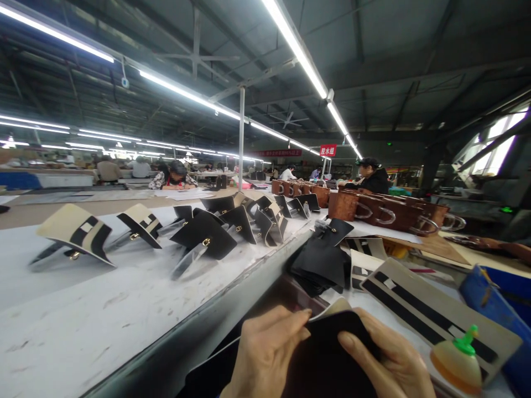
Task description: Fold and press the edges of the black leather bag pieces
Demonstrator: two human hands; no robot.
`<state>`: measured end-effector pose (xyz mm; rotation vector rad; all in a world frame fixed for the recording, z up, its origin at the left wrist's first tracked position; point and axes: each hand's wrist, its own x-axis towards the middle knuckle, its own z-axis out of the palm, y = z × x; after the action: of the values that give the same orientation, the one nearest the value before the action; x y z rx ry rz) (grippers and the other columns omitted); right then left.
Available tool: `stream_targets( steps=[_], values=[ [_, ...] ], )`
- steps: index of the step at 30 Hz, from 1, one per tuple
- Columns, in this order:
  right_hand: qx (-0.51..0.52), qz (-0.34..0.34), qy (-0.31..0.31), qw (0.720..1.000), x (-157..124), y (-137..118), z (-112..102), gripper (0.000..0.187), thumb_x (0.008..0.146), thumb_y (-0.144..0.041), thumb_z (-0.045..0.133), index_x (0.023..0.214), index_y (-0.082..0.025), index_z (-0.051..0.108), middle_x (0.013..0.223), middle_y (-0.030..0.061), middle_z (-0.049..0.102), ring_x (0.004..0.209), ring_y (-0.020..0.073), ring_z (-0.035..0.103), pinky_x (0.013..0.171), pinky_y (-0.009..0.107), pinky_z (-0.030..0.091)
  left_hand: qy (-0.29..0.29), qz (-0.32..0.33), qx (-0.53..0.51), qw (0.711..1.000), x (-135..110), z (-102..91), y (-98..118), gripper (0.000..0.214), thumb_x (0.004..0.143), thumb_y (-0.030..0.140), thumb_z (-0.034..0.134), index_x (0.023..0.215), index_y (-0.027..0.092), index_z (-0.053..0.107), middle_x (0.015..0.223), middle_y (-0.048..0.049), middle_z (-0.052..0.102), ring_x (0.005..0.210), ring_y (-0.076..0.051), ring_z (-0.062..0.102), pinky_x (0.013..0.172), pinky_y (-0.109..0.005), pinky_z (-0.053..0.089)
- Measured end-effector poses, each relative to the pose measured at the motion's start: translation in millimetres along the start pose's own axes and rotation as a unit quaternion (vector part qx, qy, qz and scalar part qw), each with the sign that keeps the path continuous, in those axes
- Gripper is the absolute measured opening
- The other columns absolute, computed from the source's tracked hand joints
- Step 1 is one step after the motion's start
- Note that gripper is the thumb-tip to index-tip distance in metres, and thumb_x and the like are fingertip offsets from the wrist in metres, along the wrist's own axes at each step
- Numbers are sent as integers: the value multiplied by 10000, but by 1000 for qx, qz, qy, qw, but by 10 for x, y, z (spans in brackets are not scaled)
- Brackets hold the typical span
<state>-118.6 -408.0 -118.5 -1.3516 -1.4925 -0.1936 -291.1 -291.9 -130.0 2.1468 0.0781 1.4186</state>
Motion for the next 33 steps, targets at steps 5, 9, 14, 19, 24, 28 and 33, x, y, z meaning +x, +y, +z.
stream_targets(
  steps=[5, 9, 14, 19, 24, 28, 33],
  values=[
    [94, 48, 9, 994, -18, -5, 46, 51, 880, -306, 726, 931, -303, 734, 908, -19, 757, 777, 161, 733, 709, 172, 576, 22, 4, 42, 999, -93, 16, -45, 235, 971, 95, 552, 1118, 100, 735, 727, -62, 653, 616, -127, 645, 563, -193, 505],
    [114, 50, 44, 991, -36, -64, 35, 135, 921, -316, 673, 800, -262, 696, 957, 17, 724, 804, 155, 709, 685, 180, 558, 42, -15, 26, 999, -118, 58, -6, 195, 985, 151, 552, 957, 167, 744, 718, -44, 645, 575, -117, 620, 526, -197, 452],
    [106, 71, 71, 989, -29, -147, 16, 212, 908, -313, 686, 712, -241, 653, 895, 15, 685, 766, 147, 676, 657, 188, 534, 80, 22, 25, 996, -172, 113, 18, 211, 976, 112, 556, 1068, 213, 717, 686, -2, 618, 530, -96, 549, 498, -203, 395],
    [97, 80, 92, 988, -32, -158, 41, 237, 889, -318, 701, 676, -230, 645, 837, 20, 667, 703, 157, 657, 624, 217, 534, 22, 34, 41, 998, -190, 45, -12, 229, 946, 54, 566, 1067, 190, 706, 690, -11, 631, 544, -106, 578, 512, -198, 428],
    [80, 70, 109, 988, -29, -176, 43, 231, 885, -301, 698, 670, -234, 647, 830, 22, 669, 698, 163, 657, 650, 238, 543, 13, 2, 71, 997, -103, -22, 54, 148, 966, 169, 573, 937, 206, 713, 657, 1, 620, 531, -118, 583, 503, -203, 445],
    [83, 47, 99, 990, -31, -209, 78, 213, 892, -265, 686, 685, -235, 647, 802, 16, 673, 672, 153, 656, 617, 221, 534, -34, 20, 89, 995, -15, 45, 75, 88, 967, 237, 601, 1012, 212, 672, 721, 7, 694, 576, -124, 652, 558, -195, 496],
    [162, 120, 154, 967, -60, -228, 161, 212, 822, -303, 778, 744, -253, 586, 772, -18, 666, 647, 141, 651, 606, 206, 543, -6, 63, 139, 988, -5, 163, 12, 162, 979, 183, 542, 836, 185, 619, 588, 18, 600, 461, -112, 568, 477, -224, 405]
  ],
)
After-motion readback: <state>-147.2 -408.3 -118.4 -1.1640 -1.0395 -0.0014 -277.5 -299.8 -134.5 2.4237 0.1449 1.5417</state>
